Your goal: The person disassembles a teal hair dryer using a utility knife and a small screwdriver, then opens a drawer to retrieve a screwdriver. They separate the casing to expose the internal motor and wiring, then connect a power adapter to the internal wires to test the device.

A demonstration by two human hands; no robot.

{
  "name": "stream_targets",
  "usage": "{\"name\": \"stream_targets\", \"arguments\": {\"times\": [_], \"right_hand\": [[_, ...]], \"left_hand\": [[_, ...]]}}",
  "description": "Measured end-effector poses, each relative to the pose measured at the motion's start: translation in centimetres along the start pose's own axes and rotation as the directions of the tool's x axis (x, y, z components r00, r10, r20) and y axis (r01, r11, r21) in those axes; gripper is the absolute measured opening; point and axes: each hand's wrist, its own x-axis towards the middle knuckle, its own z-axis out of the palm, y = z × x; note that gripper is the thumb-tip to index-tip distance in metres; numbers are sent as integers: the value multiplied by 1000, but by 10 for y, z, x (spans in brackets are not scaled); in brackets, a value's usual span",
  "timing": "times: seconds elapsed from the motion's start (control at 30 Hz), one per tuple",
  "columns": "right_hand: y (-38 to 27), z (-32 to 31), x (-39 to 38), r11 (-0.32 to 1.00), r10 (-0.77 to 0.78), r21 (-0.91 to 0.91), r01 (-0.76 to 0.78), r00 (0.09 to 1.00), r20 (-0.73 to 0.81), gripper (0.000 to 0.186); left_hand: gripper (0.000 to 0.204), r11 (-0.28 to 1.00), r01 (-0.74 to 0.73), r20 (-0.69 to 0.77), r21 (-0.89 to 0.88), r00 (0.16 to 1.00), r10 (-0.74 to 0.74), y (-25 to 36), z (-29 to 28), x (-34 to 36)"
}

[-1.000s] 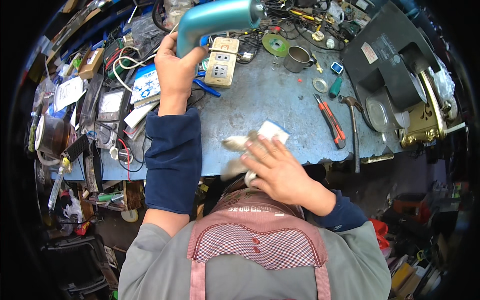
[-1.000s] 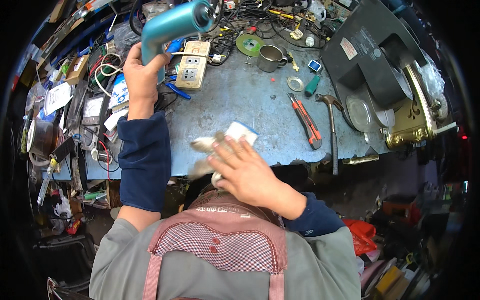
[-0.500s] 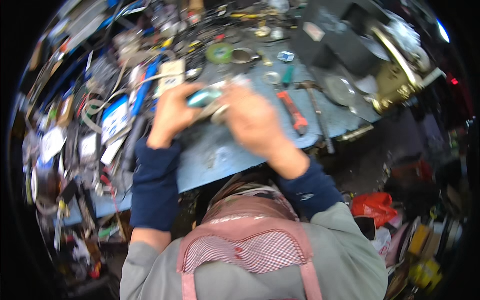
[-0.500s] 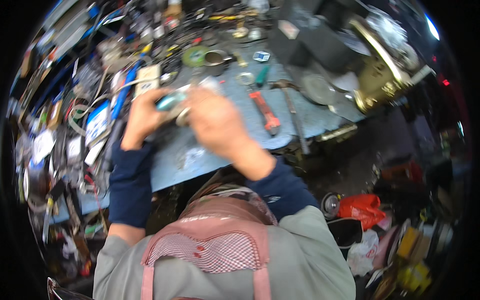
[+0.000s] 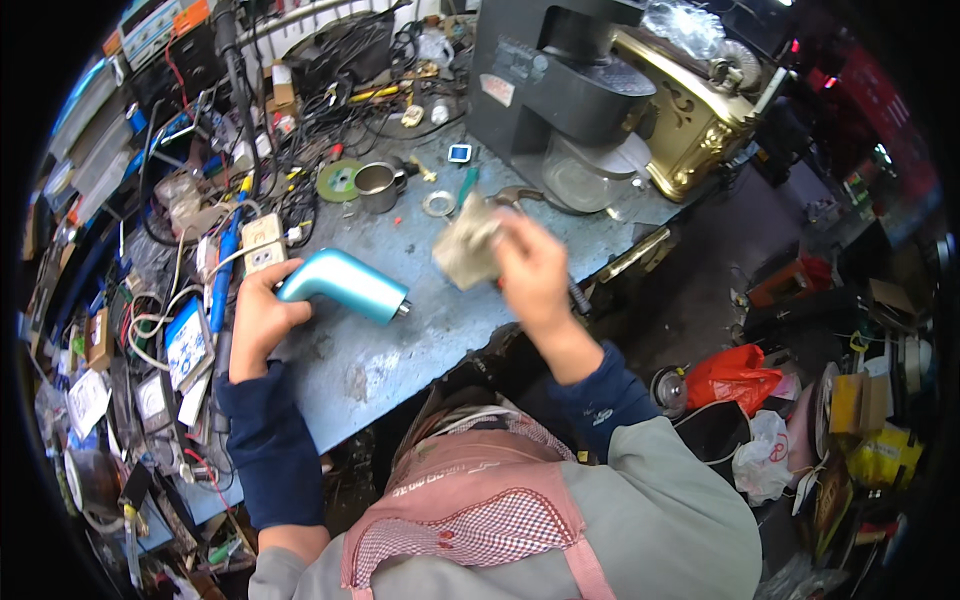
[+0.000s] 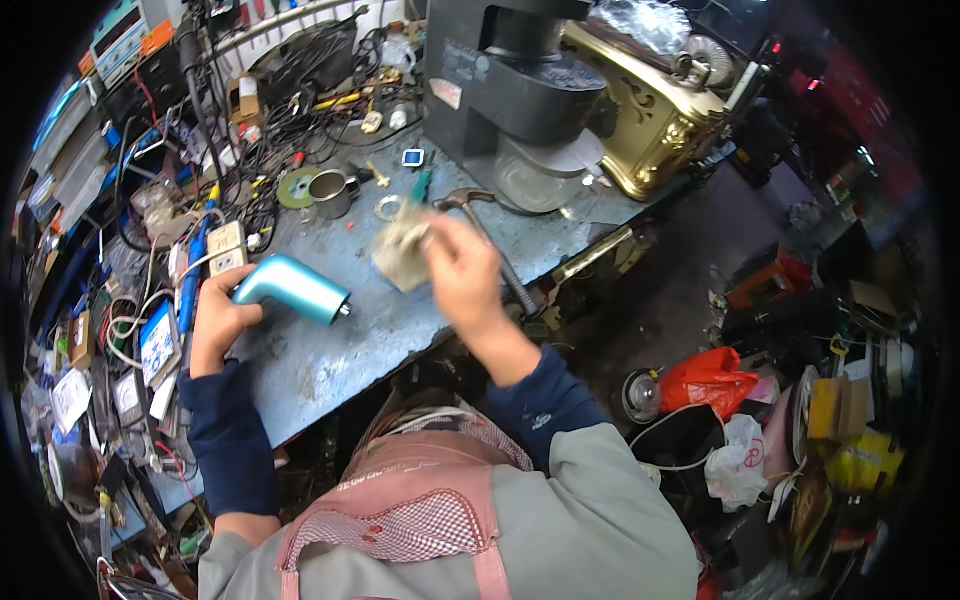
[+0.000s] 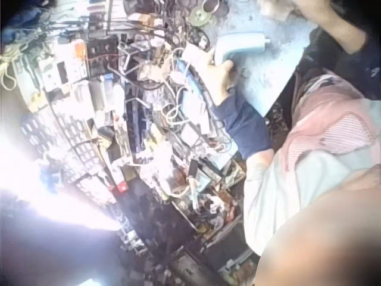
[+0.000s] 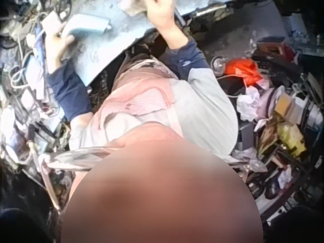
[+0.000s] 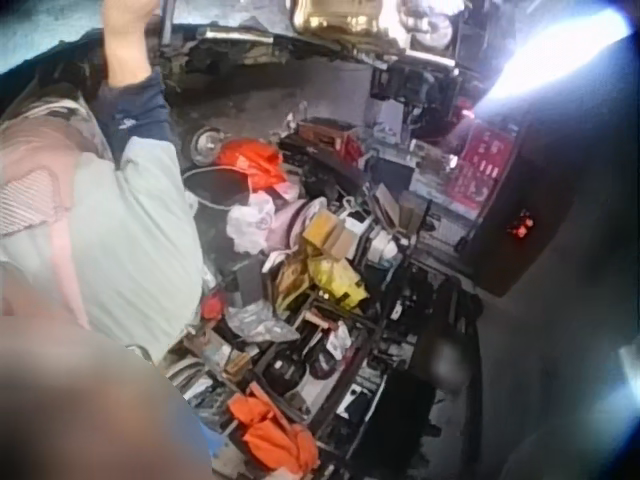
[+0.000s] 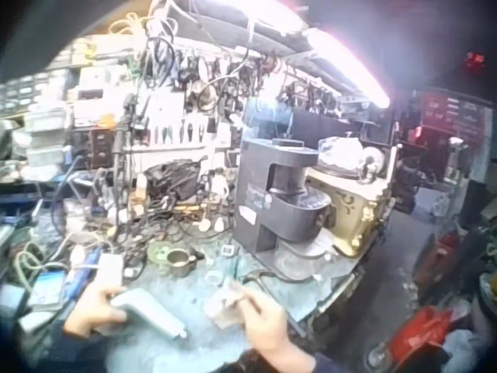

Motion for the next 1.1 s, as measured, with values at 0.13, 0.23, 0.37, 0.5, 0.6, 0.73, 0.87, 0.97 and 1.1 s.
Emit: {"name": "stream_targets", "arguments": {"times": [0.13, 0.23, 0.37, 0.5, 0.6, 0.73, 0.87, 0.97, 1.1], "right_hand": [[16, -14, 43, 576, -454, -746, 336, 889, 50, 40], [-12, -15, 10, 777, -445, -467, 422, 893, 68, 32], [-2, -19, -98, 792, -412, -336, 510, 852, 323, 14], [60, -18, -187, 936, 325, -198, -291, 930, 170, 7], [68, -28, -179, 952, 242, -198, -235, 970, 9, 10], [22, -35, -109, 893, -253, -381, 238, 967, 10, 15], [21, -25, -36, 677, -311, -661, 325, 939, 143, 31], [39, -10, -9, 514, -71, -813, 273, 958, 277, 48], [32, 2, 7, 642, 315, -766, -33, 922, 225, 63]], "left_hand": [[59, 1000, 10, 123, 21, 992, -13, 8, 1, -7], [58, 996, -17, 123, 93, 992, 5, 4, 4, -9], [59, 993, -7, 118, 115, 993, -7, 9, 12, -6], [55, 953, -78, 119, 293, 992, 45, 15, 13, -11], [49, 912, -137, 119, 386, 988, 98, 17, 18, -14], [52, 902, -157, 99, 403, 987, 127, 13, 17, -16], [58, 918, -217, 37, 332, 975, 218, 16, 16, -16], [52, 927, -313, -38, 206, 944, 328, 14, 19, -11], [47, 938, -315, -85, 143, 941, 328, 14, 19, -9]]}}
